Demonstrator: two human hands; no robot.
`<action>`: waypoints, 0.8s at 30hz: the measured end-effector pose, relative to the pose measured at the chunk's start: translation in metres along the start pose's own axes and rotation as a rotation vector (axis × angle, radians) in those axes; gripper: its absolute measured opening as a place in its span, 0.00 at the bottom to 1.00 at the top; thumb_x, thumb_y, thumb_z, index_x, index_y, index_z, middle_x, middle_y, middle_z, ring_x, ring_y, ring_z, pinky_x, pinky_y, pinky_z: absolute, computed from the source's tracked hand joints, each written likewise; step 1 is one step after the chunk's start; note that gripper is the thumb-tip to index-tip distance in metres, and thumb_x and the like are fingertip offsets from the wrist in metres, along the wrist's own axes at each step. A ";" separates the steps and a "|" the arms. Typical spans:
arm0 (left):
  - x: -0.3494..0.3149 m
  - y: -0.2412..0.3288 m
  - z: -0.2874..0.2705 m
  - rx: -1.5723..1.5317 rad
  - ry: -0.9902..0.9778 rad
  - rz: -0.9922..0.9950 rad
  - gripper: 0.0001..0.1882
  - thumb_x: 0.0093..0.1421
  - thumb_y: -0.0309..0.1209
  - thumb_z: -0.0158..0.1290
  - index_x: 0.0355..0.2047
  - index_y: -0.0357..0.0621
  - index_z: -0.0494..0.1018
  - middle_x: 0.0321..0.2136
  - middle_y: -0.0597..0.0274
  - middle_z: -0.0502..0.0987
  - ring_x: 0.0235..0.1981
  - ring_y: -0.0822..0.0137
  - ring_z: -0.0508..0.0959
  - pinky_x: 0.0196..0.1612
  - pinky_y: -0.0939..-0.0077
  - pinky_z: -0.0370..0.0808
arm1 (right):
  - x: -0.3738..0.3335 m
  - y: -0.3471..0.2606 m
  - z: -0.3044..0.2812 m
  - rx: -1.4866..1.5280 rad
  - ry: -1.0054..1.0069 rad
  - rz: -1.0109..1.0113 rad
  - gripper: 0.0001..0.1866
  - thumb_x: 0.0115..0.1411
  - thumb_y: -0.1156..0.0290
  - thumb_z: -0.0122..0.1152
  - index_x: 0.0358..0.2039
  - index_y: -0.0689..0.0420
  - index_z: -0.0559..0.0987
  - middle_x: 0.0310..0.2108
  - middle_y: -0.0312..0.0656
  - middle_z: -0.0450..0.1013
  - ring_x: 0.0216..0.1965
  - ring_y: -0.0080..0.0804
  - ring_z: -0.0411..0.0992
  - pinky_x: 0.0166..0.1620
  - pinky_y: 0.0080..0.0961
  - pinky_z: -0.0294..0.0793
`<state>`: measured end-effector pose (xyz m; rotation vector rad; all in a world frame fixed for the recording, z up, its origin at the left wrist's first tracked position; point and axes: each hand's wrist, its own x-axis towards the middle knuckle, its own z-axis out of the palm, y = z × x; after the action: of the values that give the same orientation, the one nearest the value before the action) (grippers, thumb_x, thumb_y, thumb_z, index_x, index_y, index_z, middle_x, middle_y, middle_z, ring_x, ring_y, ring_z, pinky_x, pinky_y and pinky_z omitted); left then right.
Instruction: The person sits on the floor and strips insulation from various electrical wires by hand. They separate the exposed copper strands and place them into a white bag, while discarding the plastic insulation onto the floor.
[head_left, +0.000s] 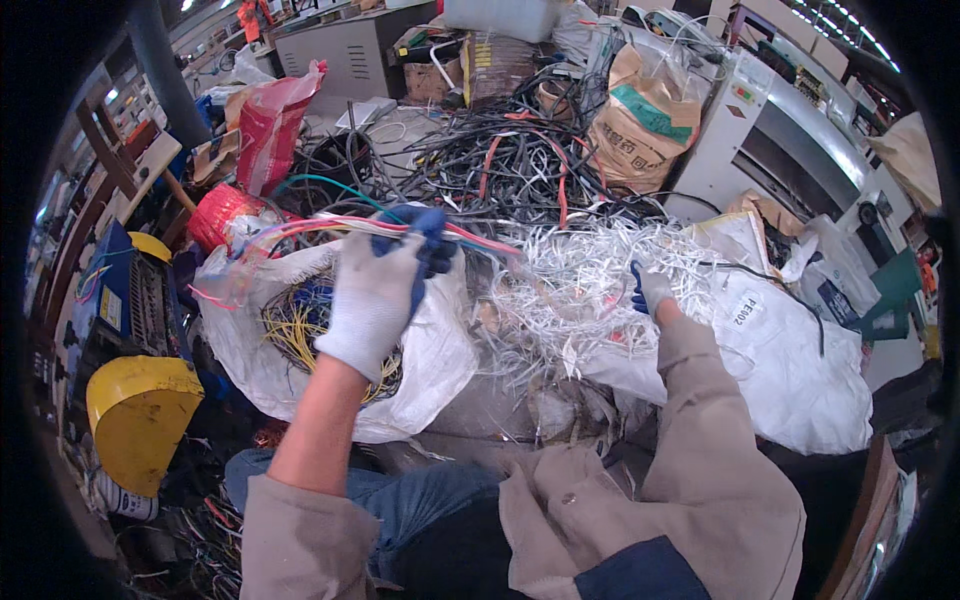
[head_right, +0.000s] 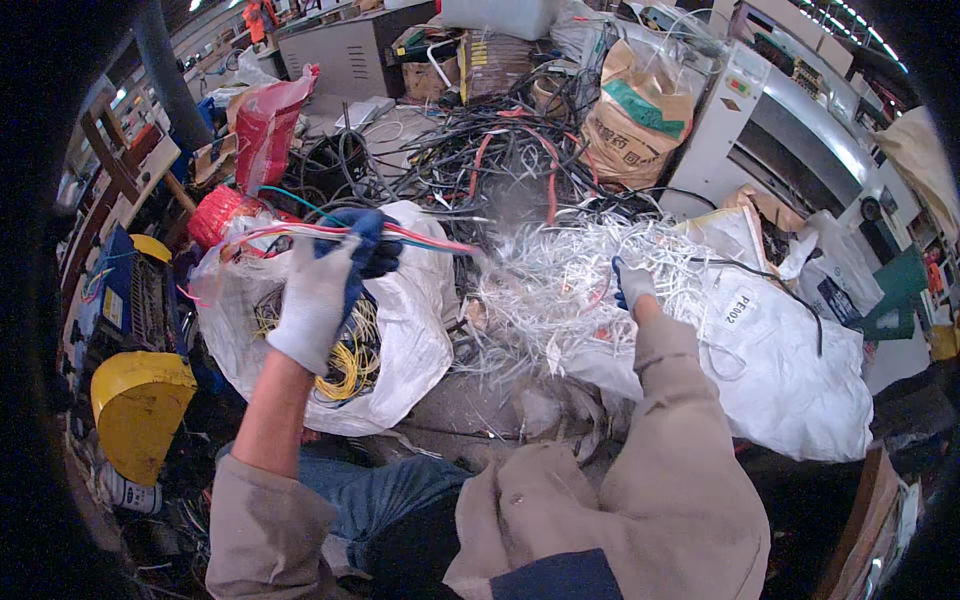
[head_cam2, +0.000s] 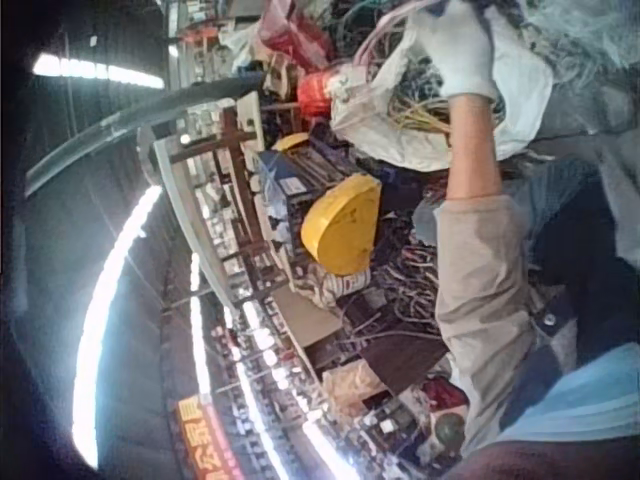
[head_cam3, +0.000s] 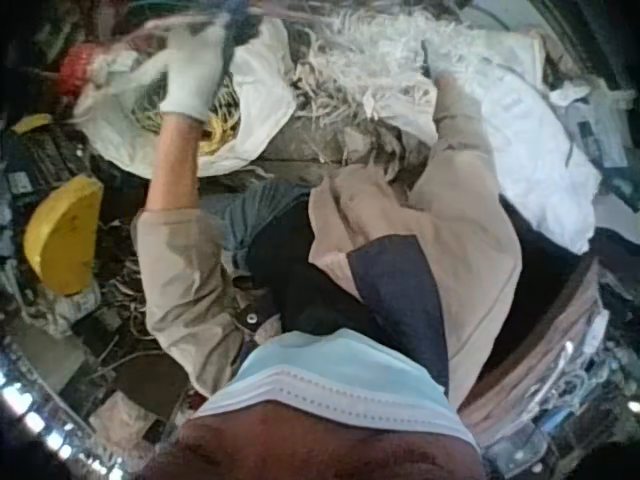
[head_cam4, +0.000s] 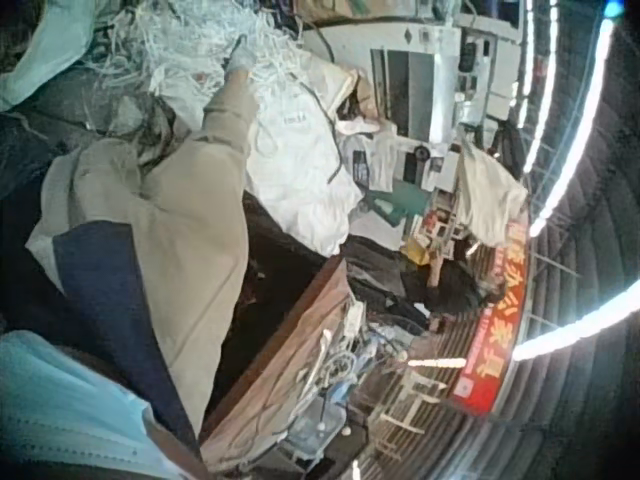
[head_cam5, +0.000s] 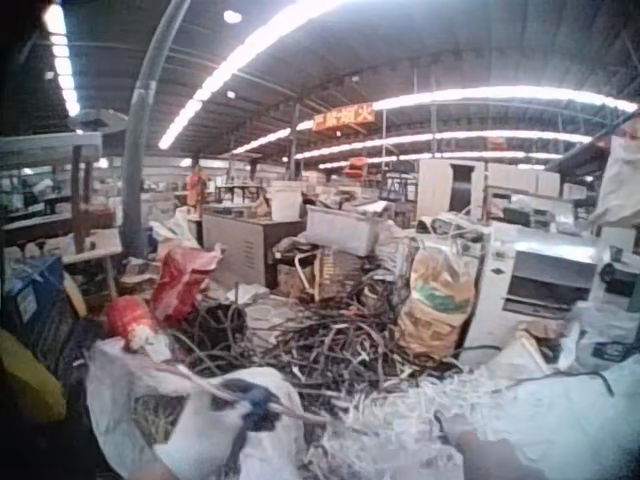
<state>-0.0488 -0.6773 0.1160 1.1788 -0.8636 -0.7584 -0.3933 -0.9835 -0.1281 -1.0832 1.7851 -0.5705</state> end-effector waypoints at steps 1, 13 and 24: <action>0.006 -0.008 0.003 -0.091 -0.025 -0.094 0.09 0.65 0.23 0.53 0.45 0.36 0.74 0.32 0.56 0.81 0.30 0.70 0.82 0.32 0.78 0.78 | -0.009 -0.002 0.007 -0.150 0.083 -0.240 0.29 0.58 0.41 0.63 0.37 0.59 0.76 0.27 0.43 0.76 0.28 0.39 0.76 0.34 0.33 0.78; 0.036 0.053 -0.049 0.426 0.320 -0.016 0.15 0.67 0.33 0.53 0.47 0.36 0.76 0.34 0.59 0.80 0.33 0.69 0.80 0.38 0.75 0.77 | -0.270 -0.113 0.118 0.312 -1.286 -0.866 0.08 0.66 0.75 0.54 0.41 0.65 0.77 0.35 0.39 0.78 0.31 0.22 0.74 0.35 0.20 0.74; 0.007 0.178 -0.302 0.025 0.385 0.109 0.19 0.69 0.46 0.49 0.49 0.45 0.76 0.40 0.58 0.81 0.41 0.63 0.79 0.48 0.70 0.76 | -0.130 -0.064 0.076 -0.500 -0.106 -1.431 0.13 0.55 0.76 0.61 0.43 0.58 0.75 0.35 0.50 0.75 0.36 0.49 0.76 0.39 0.39 0.75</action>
<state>0.2291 -0.5066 0.2447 1.2378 -0.6107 -0.4125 -0.2764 -0.8974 -0.0525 -2.6533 0.7913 -0.8364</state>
